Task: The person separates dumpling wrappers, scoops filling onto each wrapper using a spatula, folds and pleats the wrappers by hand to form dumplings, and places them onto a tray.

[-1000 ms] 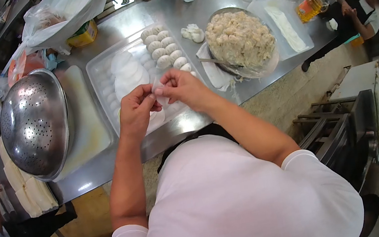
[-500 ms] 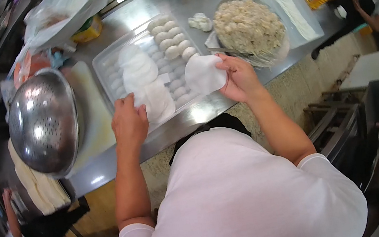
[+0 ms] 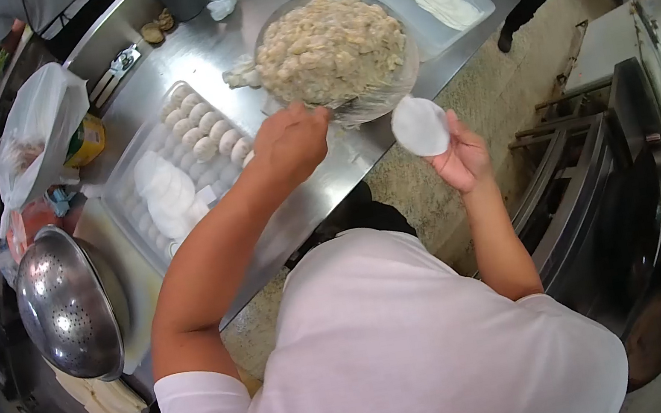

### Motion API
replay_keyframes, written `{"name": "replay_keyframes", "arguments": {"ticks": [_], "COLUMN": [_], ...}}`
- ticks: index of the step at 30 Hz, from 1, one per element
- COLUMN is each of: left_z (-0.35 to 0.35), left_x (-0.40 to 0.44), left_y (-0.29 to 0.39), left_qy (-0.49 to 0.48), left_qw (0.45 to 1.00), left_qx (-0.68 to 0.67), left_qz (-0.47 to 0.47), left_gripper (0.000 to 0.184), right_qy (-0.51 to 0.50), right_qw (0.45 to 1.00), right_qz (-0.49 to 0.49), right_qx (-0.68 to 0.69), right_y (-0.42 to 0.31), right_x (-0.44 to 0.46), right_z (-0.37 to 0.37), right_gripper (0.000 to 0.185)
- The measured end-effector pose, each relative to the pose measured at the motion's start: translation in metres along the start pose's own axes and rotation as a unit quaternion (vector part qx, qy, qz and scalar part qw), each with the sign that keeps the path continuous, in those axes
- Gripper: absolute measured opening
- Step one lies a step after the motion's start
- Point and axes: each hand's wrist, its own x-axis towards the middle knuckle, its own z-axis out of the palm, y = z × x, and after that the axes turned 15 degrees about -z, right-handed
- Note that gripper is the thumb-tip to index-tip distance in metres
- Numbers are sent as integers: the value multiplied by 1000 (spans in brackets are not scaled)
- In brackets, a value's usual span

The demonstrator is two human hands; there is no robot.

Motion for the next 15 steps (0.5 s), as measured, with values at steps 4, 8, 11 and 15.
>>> {"name": "replay_keyframes", "arguments": {"ticks": [4, 8, 11, 15], "left_z": [-29, 12, 23, 16], "left_x": [18, 53, 51, 63], "left_y": [25, 42, 41, 45], "left_qy": [74, 56, 3, -12], "left_qw": [996, 997, 998, 994], "left_qx": [-59, -56, -58, -101], "left_qz": [-4, -25, 14, -32], "left_gripper": [22, 27, 45, 45], "right_qy": [45, 3, 30, 73], "right_qw": [996, 997, 998, 997], "right_qz": [-73, -77, -52, -22], "right_qx": [27, 27, 29, -8], "right_y": [-36, -48, -57, -58], "right_x": [6, 21, 32, 43], "right_z": [-34, -44, -54, -51], "right_gripper": [51, 51, 53, 49]}}
